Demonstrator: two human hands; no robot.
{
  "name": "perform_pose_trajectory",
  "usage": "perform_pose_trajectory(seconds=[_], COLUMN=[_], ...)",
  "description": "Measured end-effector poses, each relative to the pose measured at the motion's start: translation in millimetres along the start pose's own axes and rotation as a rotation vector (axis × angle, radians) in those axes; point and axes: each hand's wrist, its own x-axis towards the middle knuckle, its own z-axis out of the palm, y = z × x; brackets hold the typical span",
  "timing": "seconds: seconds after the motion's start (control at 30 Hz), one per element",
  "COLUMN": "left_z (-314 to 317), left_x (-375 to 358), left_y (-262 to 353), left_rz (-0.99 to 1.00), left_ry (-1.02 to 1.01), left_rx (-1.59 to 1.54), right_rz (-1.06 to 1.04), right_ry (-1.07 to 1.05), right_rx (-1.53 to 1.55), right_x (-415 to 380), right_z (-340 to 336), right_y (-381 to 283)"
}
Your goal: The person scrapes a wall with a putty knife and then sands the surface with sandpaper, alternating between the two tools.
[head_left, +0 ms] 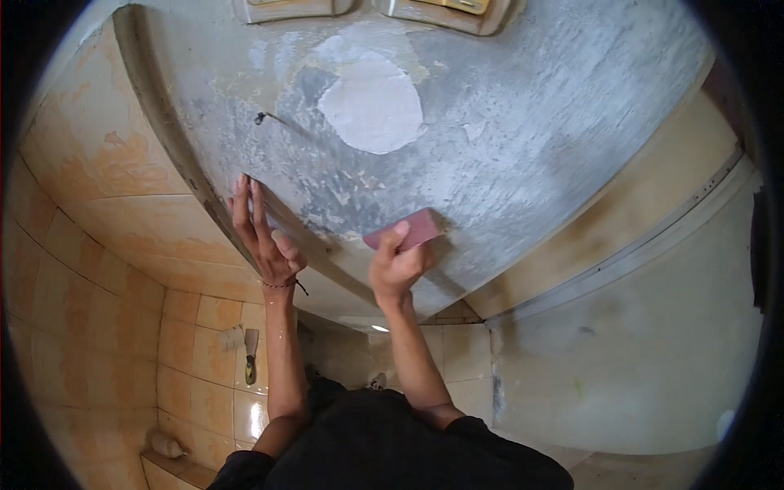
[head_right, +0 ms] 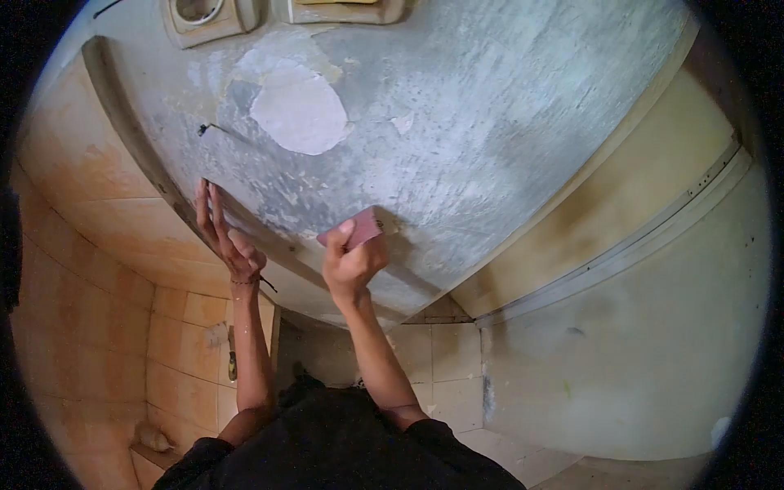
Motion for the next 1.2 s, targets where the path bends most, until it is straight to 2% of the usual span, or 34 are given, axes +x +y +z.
perform_pose_trajectory(seconds=[0.03, 0.07, 0.1, 0.17, 0.2, 0.23, 0.3, 0.37, 0.43, 0.5, 0.57, 0.67, 0.77, 0.83, 0.9, 0.97, 1.03, 1.13, 1.2], left_z=[-2, -6, -8, -13, -17, -21, -25, -25, -28, -28, -26, -26, -28, -28, -31, -33, -34, -34, -33], left_x=[0, 0, 0, -1, -4, -5, -4, -4, -6, -8, -1, 4, 13, 14, 15, 15, 14, 12, 13], left_y=[-3, -7, -11, -18, -22, -27, -37, -52, -66, -74, -76, -79, -78, -78, -81, -83, -86, -90, -93], left_rz=[0.008, 0.016, 0.023, 0.020, 0.038, 0.054, 0.068, 0.132, 0.118, 0.099, -0.010, -0.058, -0.008, -0.020, -0.031, -0.018, -0.012, 0.009, 0.015], left_ry=[0.000, -0.024, -0.046, -0.024, -0.006, 0.011, 0.049, 0.165, 0.189, 0.206, 0.278, 0.300, 0.264, 0.221, 0.183, 0.142, 0.146, 0.151, 0.155], left_rx=[-0.004, 0.005, 0.015, 0.012, -0.004, -0.019, -0.013, 0.033, 0.067, 0.090, 0.132, 0.110, 0.143, 0.147, 0.154, 0.149, 0.150, 0.148, 0.152], right_rz=[0.008, 0.152, 0.149, 0.328, 0.190, 0.184, -0.179, -0.204, -0.035, -0.064, -0.284, -0.372, -0.376, -0.252, -0.316, -0.478, -0.491, -0.350, -0.365], right_ry=[0.025, 0.029, 0.038, 0.100, 0.092, 0.088, -0.092, -0.082, -0.149, -0.180, -0.125, -0.154, -0.162, -0.186, -0.187, -0.196, -0.249, -0.196, -0.171], right_rx=[0.007, 0.093, 0.093, 0.127, 0.138, 0.144, 0.000, 0.024, 0.155, 0.107, -0.010, -0.044, -0.032, -0.001, -0.054, -0.081, -0.076, -0.050, -0.052], right_x=[3, 9, 9, 7, 4, 0, -12, -2, 12, 4, -10, -28, -16, -7, -19, -35, -34, -21, -30], right_z=[3, 3, 7, 17, 26, 33, 45, 53, 52, 62, 77, 87, 87, 86, 90, 99, 96, 96, 102], right_y=[-3, -13, -17, -27, -35, -40, -46, -61, -76, -68, -72, -81, -90, -94, -92, -92, -87, -94, -97])
